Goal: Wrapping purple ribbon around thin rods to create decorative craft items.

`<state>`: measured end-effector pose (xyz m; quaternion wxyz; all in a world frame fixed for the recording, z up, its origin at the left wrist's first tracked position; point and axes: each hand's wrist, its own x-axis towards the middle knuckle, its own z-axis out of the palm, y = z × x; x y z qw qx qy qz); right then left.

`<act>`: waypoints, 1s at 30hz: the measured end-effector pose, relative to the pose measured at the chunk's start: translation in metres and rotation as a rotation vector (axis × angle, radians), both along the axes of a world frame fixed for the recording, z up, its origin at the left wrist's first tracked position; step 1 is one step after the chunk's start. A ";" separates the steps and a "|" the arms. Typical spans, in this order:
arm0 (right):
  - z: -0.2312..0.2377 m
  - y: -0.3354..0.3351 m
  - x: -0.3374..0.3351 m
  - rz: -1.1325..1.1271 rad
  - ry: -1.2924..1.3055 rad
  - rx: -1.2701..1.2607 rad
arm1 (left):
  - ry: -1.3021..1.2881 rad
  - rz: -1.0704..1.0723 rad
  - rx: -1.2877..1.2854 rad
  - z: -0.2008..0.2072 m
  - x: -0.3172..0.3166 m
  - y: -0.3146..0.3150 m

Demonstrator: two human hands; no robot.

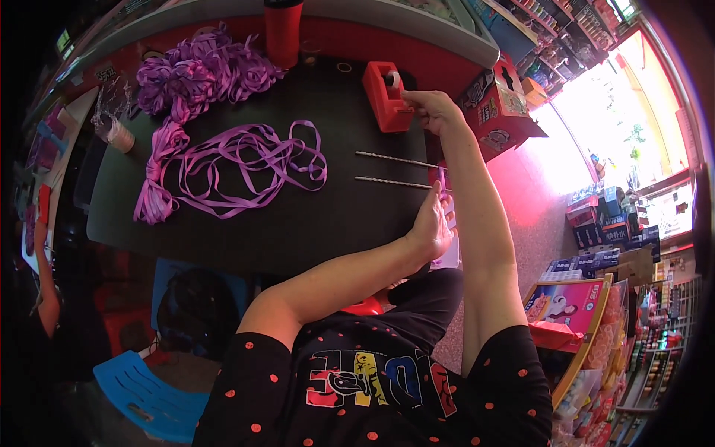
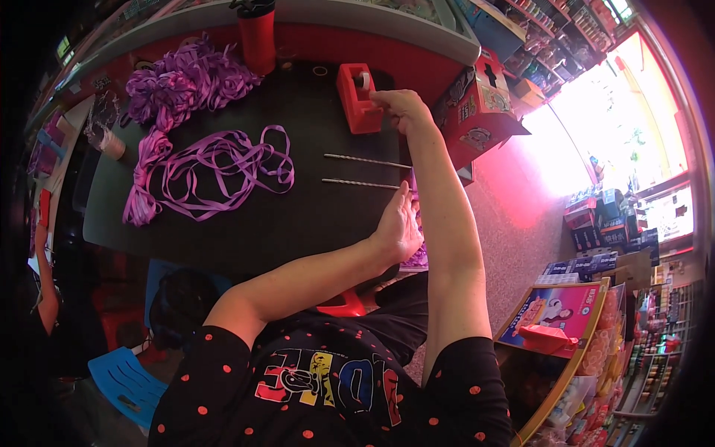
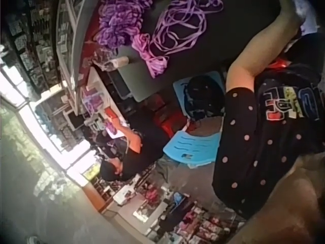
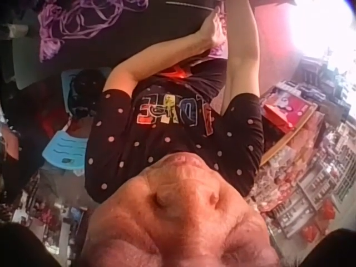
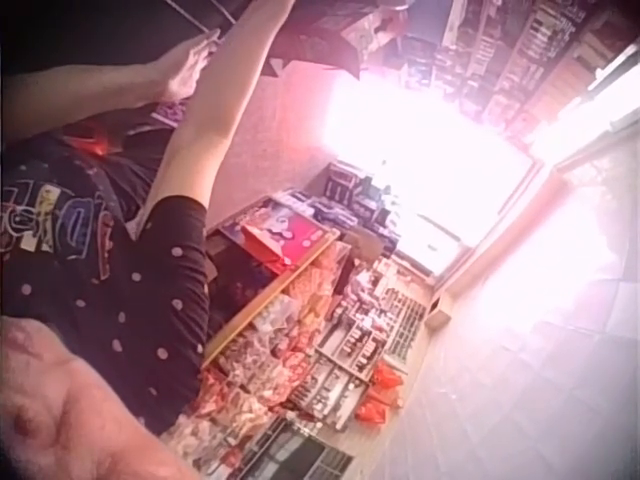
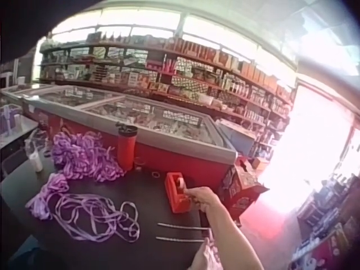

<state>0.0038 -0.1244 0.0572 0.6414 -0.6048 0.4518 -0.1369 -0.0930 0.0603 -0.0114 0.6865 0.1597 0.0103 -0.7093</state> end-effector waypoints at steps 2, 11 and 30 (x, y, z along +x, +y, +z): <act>0.001 0.007 -0.003 -0.045 -0.133 -0.017 | 0.003 -0.001 0.004 0.001 0.002 0.000; 0.001 0.026 -0.037 0.083 -0.218 0.065 | 0.034 0.006 0.042 0.003 0.001 -0.001; -0.019 0.059 -0.035 0.059 0.393 -1.208 | 0.148 0.034 -0.287 -0.006 0.007 -0.004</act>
